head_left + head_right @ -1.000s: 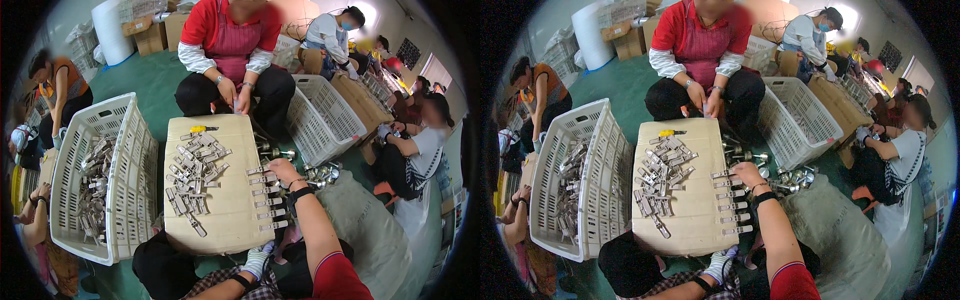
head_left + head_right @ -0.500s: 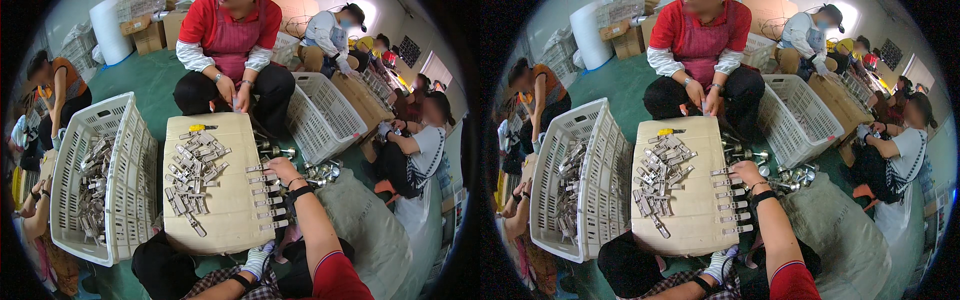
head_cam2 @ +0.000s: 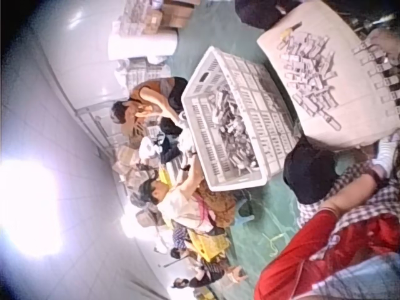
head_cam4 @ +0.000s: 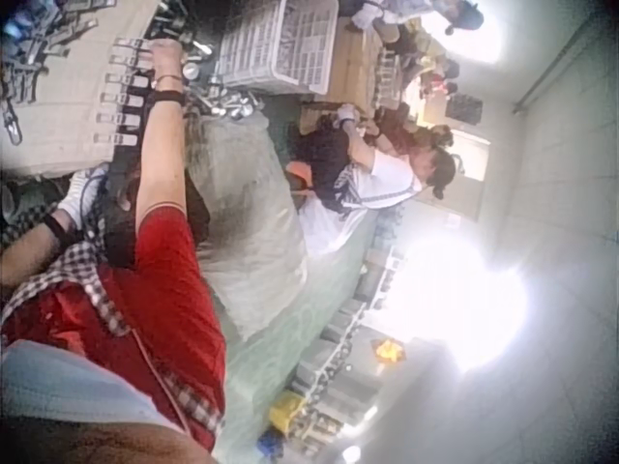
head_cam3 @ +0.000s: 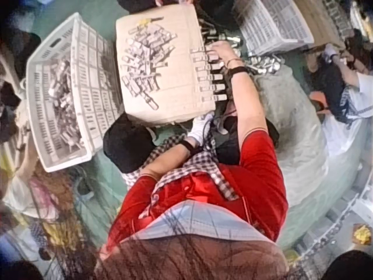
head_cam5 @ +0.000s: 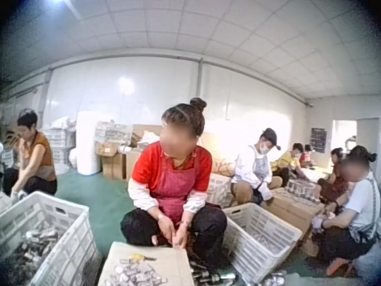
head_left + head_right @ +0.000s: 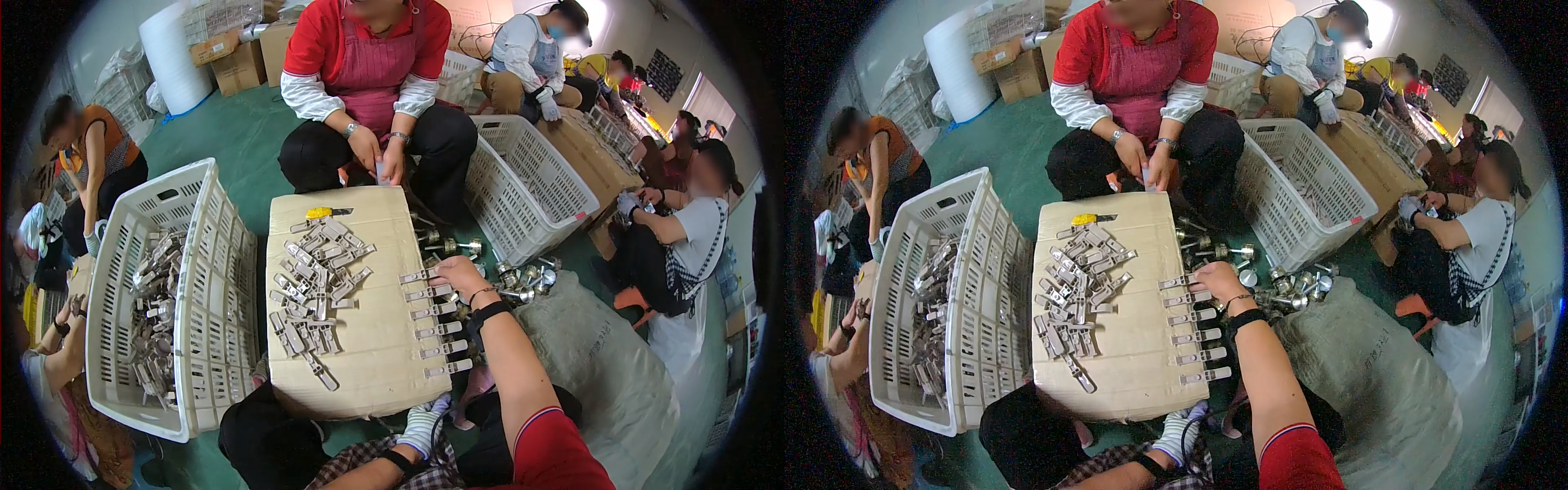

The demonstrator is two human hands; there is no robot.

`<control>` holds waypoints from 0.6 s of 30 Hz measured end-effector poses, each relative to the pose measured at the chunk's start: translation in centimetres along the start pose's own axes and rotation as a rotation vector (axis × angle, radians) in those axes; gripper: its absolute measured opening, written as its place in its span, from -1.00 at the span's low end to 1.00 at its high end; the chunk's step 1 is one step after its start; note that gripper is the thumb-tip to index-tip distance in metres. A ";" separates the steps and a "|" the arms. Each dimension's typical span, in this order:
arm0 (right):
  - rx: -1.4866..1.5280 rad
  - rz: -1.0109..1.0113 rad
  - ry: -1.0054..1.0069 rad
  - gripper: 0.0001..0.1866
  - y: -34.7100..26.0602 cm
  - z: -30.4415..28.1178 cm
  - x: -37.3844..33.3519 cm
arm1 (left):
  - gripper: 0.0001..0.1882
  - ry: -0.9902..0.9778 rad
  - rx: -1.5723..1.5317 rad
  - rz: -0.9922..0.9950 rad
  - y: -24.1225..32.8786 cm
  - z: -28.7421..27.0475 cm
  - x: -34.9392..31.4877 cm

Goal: The recorder is assembling small metal hinges by placing components together on a flat cardboard surface in a factory environment.

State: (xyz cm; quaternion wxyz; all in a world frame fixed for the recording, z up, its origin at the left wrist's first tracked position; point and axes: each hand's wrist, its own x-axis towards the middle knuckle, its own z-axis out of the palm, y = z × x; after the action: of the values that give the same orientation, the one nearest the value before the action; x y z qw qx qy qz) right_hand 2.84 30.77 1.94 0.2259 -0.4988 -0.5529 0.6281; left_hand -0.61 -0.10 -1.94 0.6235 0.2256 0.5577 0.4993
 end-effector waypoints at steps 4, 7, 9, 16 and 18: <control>-0.046 -0.020 0.041 -0.78 0.2 0.2 0.3 | -0.67 0.015 -0.054 -0.048 -0.5 0.0 0.2; -0.091 -0.029 0.058 -0.80 0.1 1.0 0.3 | -0.64 0.028 -0.033 -0.013 -0.2 -0.3 0.1; -0.141 -0.066 0.064 -0.81 1.0 0.0 0.8 | -0.64 0.000 -0.061 -0.032 -0.5 -0.2 0.2; -0.296 -0.095 0.114 -0.82 1.9 0.3 1.2 | -0.66 0.020 0.096 0.056 -0.1 -0.3 -0.4; -0.317 -0.082 0.146 -0.82 1.9 0.2 1.0 | -0.65 0.000 0.041 0.007 1.0 0.2 -0.6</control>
State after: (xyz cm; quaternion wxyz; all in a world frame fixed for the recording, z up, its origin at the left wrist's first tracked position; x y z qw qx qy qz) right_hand 2.81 30.97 -0.17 0.2090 -0.5495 -0.6471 0.4855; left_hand -0.69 -0.16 -0.74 0.6169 0.2405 0.5671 0.4899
